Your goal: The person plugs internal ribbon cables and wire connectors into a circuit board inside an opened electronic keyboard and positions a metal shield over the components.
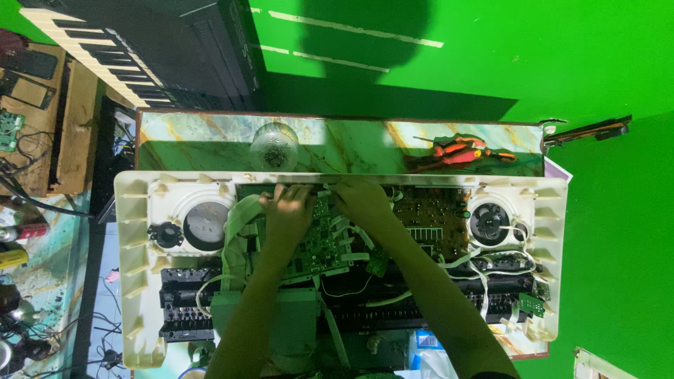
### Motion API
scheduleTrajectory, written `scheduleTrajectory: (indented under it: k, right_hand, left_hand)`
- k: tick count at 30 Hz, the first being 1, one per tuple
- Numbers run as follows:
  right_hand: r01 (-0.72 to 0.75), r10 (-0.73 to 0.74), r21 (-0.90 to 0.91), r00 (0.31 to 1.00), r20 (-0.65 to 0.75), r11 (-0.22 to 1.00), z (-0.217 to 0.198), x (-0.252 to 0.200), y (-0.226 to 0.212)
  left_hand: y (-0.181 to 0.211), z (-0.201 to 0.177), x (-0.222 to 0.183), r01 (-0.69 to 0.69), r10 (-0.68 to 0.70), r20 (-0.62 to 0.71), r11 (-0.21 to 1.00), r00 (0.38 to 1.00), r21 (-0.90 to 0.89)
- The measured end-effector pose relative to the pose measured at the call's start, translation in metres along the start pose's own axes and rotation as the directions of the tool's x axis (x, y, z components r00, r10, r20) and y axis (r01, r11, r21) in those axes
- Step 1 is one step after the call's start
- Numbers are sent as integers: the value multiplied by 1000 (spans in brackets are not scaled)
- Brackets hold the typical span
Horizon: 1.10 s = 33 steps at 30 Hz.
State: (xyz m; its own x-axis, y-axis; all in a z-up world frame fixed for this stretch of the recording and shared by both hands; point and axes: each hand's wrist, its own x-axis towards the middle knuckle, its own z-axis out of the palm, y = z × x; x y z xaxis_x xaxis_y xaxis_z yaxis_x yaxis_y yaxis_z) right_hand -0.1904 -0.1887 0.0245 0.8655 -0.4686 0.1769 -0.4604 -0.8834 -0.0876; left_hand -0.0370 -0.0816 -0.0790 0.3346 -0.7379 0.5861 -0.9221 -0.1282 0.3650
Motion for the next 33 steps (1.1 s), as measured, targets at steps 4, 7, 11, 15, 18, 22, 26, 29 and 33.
scheduleTrajectory:
  k: [4, 7, 11, 15, 18, 22, 26, 29, 33]
  right_hand:
    - [82, -83, -22, 995, -53, 996, 9, -3, 0]
    - [106, -105, 0, 990, -94, 994, 9, -1, -3]
    - [38, -38, 11, 997, -63, 999, 11, -1, -11]
    - [-88, 89, -18, 996, 15, 996, 1, 1, -9]
    - [-148, 140, 44, 979, 149, 988, -2, 12, -9]
    - [-3, 3, 21, 1000, -3, 1000, 4, 14, -20]
    - [-30, 31, -7, 997, 71, 1000, 9, 12, -14]
    - [52, -52, 6, 999, 14, 999, 13, 8, -11]
    - [27, -7, -148, 991, 136, 989, 7, 8, -1]
  left_hand:
    - [7, -20, 3, 89, -71, 140, 988, 988, -127]
    - [7, -25, 12, 89, -64, 143, 981, 988, -171]
    - [9, -27, 9, 106, -74, 131, 961, 989, -254]
    - [7, -26, 8, 130, -91, 149, 953, 985, -275]
    - [7, -24, 7, 114, -79, 151, 965, 985, -238]
    - [5, -21, 6, 94, -63, 140, 969, 988, -230]
    - [4, -21, 5, 109, -73, 154, 965, 985, -240]
    - [4, -23, 4, 123, -86, 149, 956, 985, -265]
    - [7, -22, 4, 128, -97, 140, 963, 985, -236]
